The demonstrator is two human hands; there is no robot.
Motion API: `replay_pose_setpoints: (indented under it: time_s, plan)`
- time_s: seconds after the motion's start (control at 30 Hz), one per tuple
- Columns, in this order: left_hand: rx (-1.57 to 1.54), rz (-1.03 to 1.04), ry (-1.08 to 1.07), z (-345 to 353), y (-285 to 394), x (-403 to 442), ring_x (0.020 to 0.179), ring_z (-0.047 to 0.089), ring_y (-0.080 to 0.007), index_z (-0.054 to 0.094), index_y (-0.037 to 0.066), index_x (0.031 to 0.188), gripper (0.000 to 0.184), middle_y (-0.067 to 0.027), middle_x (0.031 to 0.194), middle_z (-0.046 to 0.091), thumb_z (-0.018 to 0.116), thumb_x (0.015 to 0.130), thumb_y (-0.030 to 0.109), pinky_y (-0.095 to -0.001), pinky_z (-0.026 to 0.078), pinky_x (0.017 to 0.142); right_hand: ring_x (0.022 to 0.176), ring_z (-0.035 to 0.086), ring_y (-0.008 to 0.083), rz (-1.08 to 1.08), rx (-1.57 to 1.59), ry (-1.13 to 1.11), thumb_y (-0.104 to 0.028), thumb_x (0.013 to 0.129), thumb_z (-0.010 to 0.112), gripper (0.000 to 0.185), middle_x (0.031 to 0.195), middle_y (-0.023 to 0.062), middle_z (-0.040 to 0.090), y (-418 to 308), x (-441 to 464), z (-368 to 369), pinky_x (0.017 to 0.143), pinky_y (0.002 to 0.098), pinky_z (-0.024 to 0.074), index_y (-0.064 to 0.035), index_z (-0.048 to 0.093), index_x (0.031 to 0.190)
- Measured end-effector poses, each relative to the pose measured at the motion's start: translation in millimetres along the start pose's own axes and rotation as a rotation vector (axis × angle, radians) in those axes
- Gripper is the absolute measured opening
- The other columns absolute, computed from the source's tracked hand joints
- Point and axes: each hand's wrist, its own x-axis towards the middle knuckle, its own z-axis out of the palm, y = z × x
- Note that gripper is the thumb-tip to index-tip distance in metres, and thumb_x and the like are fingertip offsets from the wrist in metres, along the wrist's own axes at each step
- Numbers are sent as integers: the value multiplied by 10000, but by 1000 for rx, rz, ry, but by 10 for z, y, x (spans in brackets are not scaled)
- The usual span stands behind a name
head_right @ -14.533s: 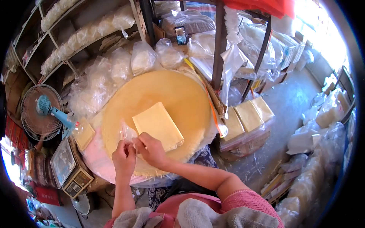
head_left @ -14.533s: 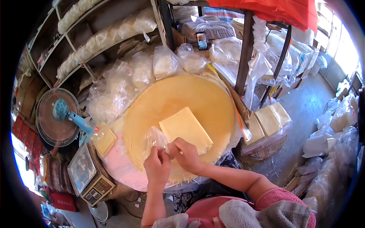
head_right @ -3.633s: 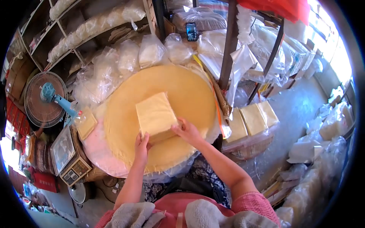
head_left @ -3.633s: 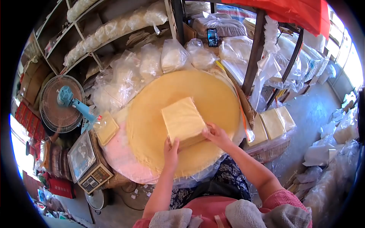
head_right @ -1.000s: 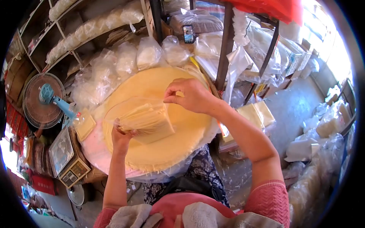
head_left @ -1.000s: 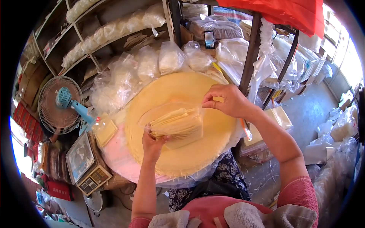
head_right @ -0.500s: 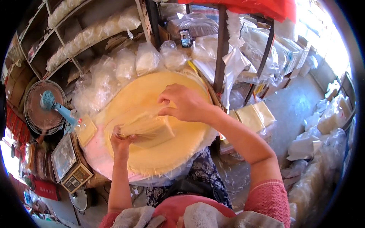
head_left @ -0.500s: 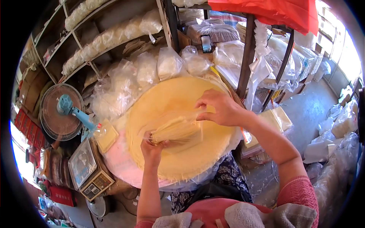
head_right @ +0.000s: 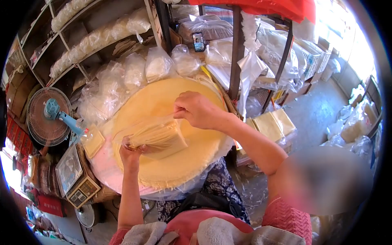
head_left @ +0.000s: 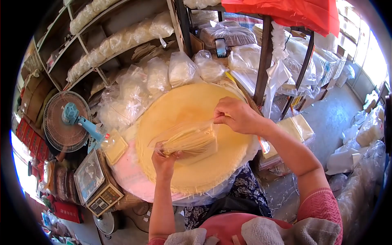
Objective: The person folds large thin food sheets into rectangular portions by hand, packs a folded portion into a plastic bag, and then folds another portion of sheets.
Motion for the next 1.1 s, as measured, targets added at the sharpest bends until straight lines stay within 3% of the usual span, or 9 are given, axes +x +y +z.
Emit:
replay_pose_setpoints:
  time_s: [0.77,1.1]
  plan:
    - [22,-6,19,-14,-39,-21,812,601,-110,537,-1,1076,419,-50,948,637,738,715,-68,-236,510,708,830,542,303,-93,-69,5,-150,796,659,123,796,90,574,-94,94,149,771,394,415,-51,587,798]
    - [23,7,8,26,7,-36,814,607,-109,543,-1,1070,384,-49,939,640,685,731,-113,-239,519,708,821,539,294,-137,-97,12,-172,792,664,139,779,77,567,-170,134,208,768,394,402,-67,576,775]
